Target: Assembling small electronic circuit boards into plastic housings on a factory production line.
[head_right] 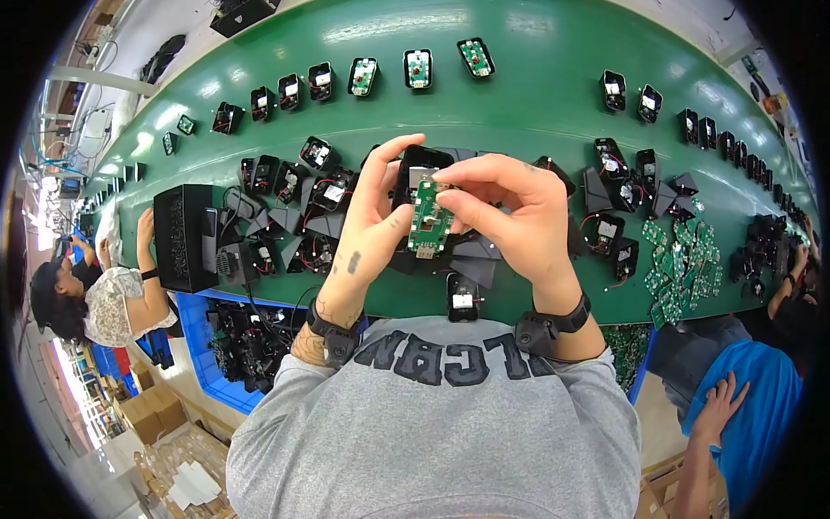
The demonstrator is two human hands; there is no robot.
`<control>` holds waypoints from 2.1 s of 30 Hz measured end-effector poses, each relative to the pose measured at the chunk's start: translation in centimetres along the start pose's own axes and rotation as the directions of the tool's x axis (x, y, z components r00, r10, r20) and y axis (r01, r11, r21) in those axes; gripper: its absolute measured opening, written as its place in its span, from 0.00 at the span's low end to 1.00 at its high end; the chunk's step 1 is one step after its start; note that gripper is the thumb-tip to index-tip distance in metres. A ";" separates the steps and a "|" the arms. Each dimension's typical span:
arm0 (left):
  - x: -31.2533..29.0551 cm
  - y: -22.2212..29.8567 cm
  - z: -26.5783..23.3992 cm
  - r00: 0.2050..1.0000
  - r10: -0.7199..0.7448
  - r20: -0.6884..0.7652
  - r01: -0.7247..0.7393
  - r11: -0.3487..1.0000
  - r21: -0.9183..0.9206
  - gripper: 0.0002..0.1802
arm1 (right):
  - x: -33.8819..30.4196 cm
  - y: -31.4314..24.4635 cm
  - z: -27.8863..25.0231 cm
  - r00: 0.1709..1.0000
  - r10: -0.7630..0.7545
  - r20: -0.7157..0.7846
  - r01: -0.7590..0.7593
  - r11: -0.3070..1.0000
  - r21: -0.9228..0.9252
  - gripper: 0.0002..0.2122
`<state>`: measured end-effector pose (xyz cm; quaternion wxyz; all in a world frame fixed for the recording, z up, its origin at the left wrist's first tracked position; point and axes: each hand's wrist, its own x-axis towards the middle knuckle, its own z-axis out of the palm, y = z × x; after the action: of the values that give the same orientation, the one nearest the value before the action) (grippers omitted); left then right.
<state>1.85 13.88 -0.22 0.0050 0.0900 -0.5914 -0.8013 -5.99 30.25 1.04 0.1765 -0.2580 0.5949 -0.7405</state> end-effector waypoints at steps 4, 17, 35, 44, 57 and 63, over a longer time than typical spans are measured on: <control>0.2 -0.8 -0.1 0.998 0.049 0.025 -0.052 0.991 0.125 0.36 | 0.5 0.0 0.1 0.997 -0.043 0.065 0.048 0.996 -0.074 0.09; -0.1 0.9 0.7 0.998 -0.064 0.016 0.065 0.997 -0.036 0.35 | 0.7 -0.2 -1.5 0.999 -0.009 -0.049 0.010 1.000 0.014 0.08; -0.5 1.0 1.5 0.988 -0.122 0.089 0.134 0.981 -0.142 0.41 | 0.2 0.2 -1.7 0.997 0.013 -0.075 -0.019 0.997 -0.075 0.08; -0.7 0.0 2.0 0.987 0.021 0.156 0.010 0.980 -0.200 0.46 | 0.1 0.5 -1.5 0.987 -0.147 -0.062 0.114 0.922 -0.370 0.10; -0.8 -0.8 3.2 0.978 0.064 0.198 -0.032 0.987 -0.160 0.35 | -0.1 1.8 -1.6 0.904 -0.423 -0.066 0.306 0.746 -0.591 0.14; -0.7 -1.1 3.1 0.968 0.140 0.209 -0.166 0.980 0.114 0.36 | -0.7 1.2 -2.3 0.974 0.219 0.050 -0.221 0.974 0.039 0.18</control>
<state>2.18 17.19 -0.34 0.0013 -0.0369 -0.6451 -0.7632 -6.80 32.16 -0.63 0.2765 -0.2031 0.5990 -0.7235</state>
